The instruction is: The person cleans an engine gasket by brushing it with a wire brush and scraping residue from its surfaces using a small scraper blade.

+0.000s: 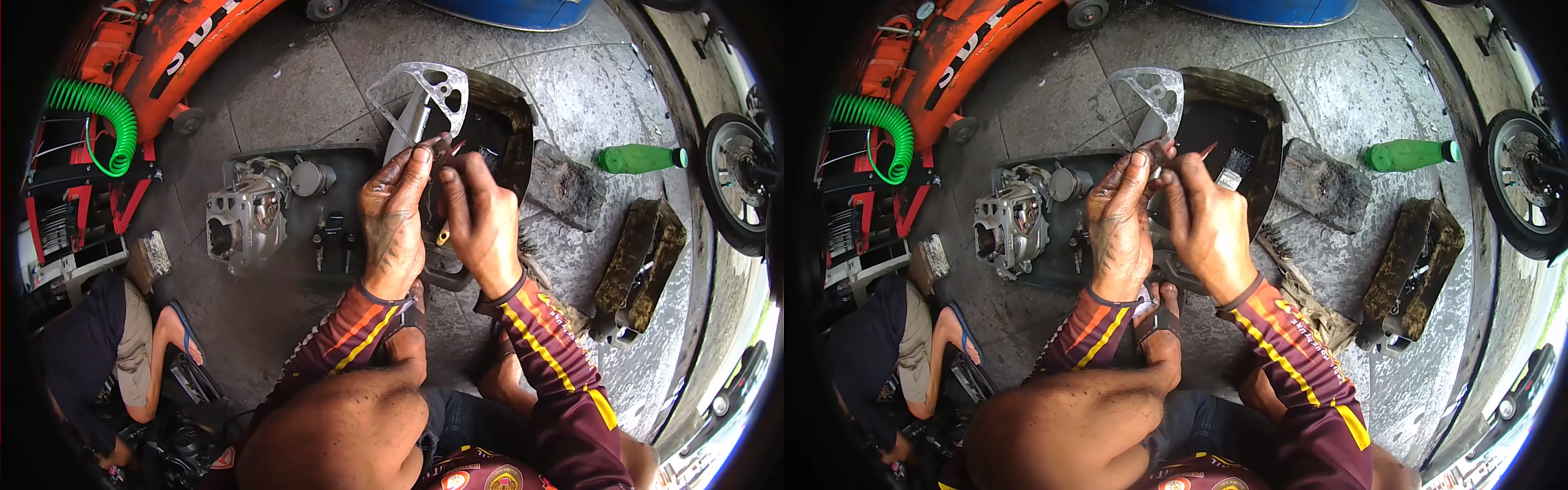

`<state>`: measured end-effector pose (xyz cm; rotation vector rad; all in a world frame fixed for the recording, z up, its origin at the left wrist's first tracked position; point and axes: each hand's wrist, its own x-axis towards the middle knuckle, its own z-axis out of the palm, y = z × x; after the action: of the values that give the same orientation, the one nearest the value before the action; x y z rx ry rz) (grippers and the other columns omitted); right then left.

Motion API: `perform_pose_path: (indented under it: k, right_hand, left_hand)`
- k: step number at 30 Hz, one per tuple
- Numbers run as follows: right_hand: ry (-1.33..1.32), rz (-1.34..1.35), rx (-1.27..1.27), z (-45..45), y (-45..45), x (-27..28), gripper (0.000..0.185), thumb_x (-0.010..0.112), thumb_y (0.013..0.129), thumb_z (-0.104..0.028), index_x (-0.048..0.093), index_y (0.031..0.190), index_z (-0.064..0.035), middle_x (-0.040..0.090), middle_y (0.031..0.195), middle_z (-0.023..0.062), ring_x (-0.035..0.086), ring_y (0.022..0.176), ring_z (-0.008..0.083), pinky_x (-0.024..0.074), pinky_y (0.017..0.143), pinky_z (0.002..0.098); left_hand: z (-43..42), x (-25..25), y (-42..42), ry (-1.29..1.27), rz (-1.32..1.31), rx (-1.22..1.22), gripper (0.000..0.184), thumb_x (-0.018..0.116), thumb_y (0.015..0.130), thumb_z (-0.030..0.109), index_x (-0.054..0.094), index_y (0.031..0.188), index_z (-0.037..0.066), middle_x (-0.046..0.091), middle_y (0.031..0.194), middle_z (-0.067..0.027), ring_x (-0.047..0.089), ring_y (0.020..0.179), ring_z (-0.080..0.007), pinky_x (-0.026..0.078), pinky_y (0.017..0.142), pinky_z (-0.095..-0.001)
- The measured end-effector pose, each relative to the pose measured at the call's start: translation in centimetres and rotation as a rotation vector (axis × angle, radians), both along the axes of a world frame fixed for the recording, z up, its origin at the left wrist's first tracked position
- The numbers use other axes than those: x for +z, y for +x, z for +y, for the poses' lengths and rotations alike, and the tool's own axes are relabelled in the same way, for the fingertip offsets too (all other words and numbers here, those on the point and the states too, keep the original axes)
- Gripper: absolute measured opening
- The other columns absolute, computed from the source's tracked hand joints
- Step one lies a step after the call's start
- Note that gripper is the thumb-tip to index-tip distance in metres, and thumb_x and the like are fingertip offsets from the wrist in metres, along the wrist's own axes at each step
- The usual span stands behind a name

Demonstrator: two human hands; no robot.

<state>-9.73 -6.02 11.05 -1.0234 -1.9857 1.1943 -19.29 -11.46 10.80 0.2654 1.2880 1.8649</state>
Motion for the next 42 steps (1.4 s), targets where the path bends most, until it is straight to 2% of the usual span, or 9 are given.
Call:
perform_pose_path:
  k: [2,5,10,18,23,27,35,40,42]
  right_hand:
    - [-0.195,-0.034,-0.034,0.6,0.0,0.9,0.008,0.058,0.095,-0.011,0.055,0.097,-0.004,0.062,0.067,0.02,0.064,0.063,0.0416,0.0477,0.05,0.0448]
    - [0.025,0.046,0.024,-0.4,-0.2,-0.6,0.008,0.056,0.097,-0.011,0.054,0.095,-0.0029,0.064,0.067,0.0182,0.066,0.061,0.0376,0.0471,0.048,0.0423]
    - [-0.086,0.048,-0.045,0.2,-0.1,0.3,0.011,0.057,0.096,-0.011,0.055,0.098,-0.0014,0.062,0.069,0.0218,0.063,0.064,0.0436,0.0473,0.049,0.0446]
    - [-0.09,0.01,-0.028,-0.2,-0.2,0.3,0.01,0.057,0.095,-0.01,0.058,0.1,-0.0014,0.061,0.07,0.0235,0.064,0.068,0.0437,0.0485,0.053,0.0436]
    - [-0.311,0.268,-0.177,0.6,-0.6,-0.1,0.018,0.061,0.096,-0.019,0.06,0.097,-0.0004,0.062,0.061,0.0081,0.059,0.055,0.0101,0.0427,0.049,0.03]
    - [-0.242,0.219,-0.139,1.7,-0.2,-0.7,0.02,0.067,0.092,-0.019,0.061,0.094,0.0004,0.056,0.058,0.0041,0.048,0.053,0.005,0.0398,0.048,0.0272]
    - [-0.378,0.342,-0.101,2.6,0.4,0.1,0.018,0.069,0.091,-0.013,0.064,0.099,0.0016,0.063,0.077,-0.0011,0.05,0.069,0.0022,0.0408,0.058,0.0215]
    - [-0.291,0.143,0.011,5.3,2.3,0.9,0.02,0.069,0.088,-0.017,0.066,0.097,0.0007,0.063,0.068,0.0032,0.051,0.059,0.0052,0.0408,0.054,0.0255]
    - [-0.245,0.119,0.049,5.7,2.4,1.3,0.021,0.069,0.088,-0.018,0.066,0.096,0.0008,0.063,0.068,0.0053,0.051,0.059,0.0058,0.0411,0.054,0.0264]
  left_hand:
    - [-0.1,-0.1,0.0,-0.044,0.05,-0.03,0.028,0.058,0.1,0.019,0.067,0.116,-0.002,0.07,0.112,-0.0111,0.064,0.103,-0.0152,0.049,0.089,-0.0271]
    - [-0.1,-0.3,0.0,0.011,-0.041,-0.073,0.029,0.056,0.101,0.019,0.066,0.117,-0.001,0.069,0.114,-0.0101,0.063,0.107,-0.0156,0.048,0.09,-0.0275]
    - [-0.1,-0.2,0.3,-0.021,-0.056,-0.075,0.034,0.053,0.102,0.022,0.064,0.12,-0.004,0.066,0.121,-0.014,0.061,0.113,-0.0193,0.045,0.103,-0.0332]
    - [0.3,0.1,0.4,0.081,-0.21,-0.101,0.036,0.052,0.102,0.02,0.059,0.127,-0.005,0.061,0.131,-0.0132,0.058,0.119,-0.0194,0.044,0.104,-0.0331]
    - [0.0,-0.9,0.7,0.108,-0.172,-0.101,0.034,0.058,0.099,0.015,0.061,0.129,0.0,0.056,0.139,-0.0095,0.053,0.123,-0.0145,0.04,0.106,-0.0287]
    - [0.1,-0.9,0.7,0.083,0.01,-0.076,0.026,0.062,0.095,0.008,0.067,0.12,0.001,0.049,0.146,-0.0119,0.048,0.131,-0.0182,0.039,0.109,-0.0293]
    - [-0.4,-1.7,0.3,0.038,0.208,-0.215,0.02,0.064,0.094,0.006,0.071,0.111,-0.001,0.048,0.146,-0.0159,0.047,0.133,-0.0218,0.042,0.106,-0.0308]
    - [-0.7,-0.8,-1.8,-0.011,0.085,-0.323,0.029,0.064,0.096,0.024,0.07,0.111,0.0,0.071,0.106,-0.0054,0.062,0.101,-0.0121,0.045,0.087,-0.0263]
    - [-0.9,-1.2,-2.6,-0.06,0.106,-0.384,0.029,0.063,0.097,0.025,0.07,0.111,0.0,0.071,0.107,-0.0058,0.062,0.1,-0.0121,0.045,0.088,-0.0269]
